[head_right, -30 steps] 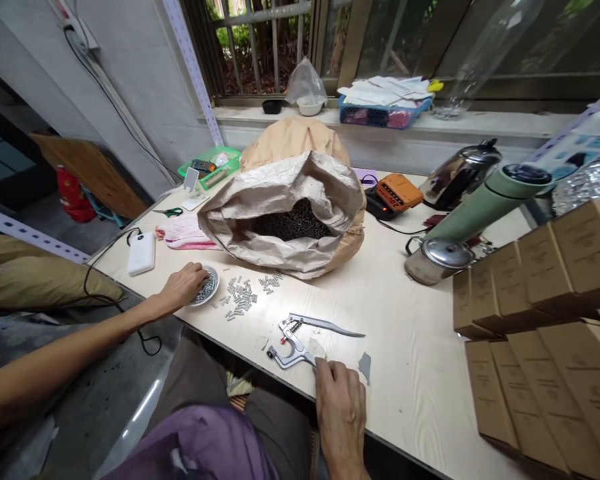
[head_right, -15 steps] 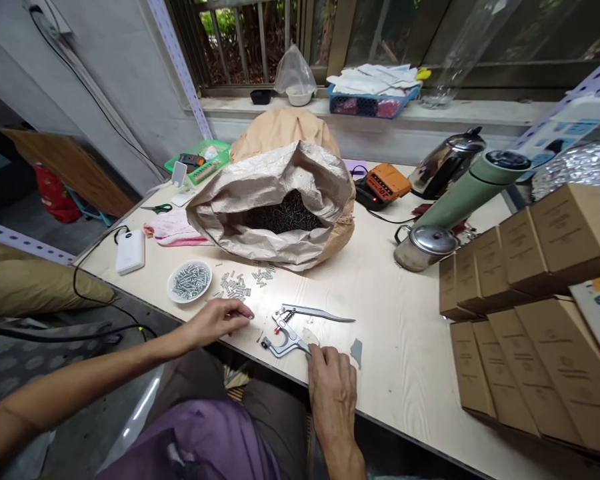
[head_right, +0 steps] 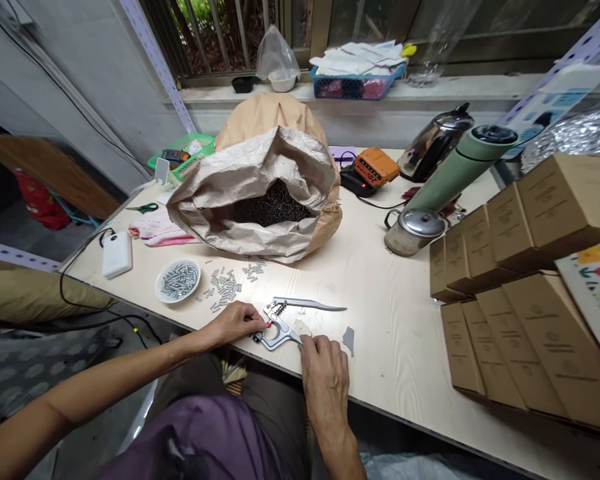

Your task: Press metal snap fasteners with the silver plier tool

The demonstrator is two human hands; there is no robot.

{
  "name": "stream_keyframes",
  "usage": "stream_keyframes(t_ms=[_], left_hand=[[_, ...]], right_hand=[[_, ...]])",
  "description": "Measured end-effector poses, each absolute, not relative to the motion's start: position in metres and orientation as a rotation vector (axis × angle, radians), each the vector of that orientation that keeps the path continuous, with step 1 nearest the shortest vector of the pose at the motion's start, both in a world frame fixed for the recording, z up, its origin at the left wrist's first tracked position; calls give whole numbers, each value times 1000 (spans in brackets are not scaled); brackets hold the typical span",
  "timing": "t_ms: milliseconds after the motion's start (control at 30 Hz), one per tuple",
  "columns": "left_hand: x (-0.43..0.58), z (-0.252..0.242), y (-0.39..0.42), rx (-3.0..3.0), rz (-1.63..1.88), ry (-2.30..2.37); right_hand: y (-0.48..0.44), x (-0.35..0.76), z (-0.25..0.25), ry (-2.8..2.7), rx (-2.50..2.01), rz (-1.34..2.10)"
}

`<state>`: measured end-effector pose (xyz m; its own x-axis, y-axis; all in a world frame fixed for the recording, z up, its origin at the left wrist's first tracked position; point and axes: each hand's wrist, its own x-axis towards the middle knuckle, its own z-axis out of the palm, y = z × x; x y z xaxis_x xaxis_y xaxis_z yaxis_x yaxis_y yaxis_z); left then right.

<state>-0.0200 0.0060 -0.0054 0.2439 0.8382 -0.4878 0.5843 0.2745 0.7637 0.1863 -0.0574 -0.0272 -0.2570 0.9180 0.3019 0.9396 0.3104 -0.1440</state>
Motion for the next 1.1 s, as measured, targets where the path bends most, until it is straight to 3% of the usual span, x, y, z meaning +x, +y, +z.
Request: stream_keyframes(t_ms=[1100], left_hand=[[-14,11,35,1892,-228,1239]], right_hand=[[-60,182,-27,-2238,-1694,-110]])
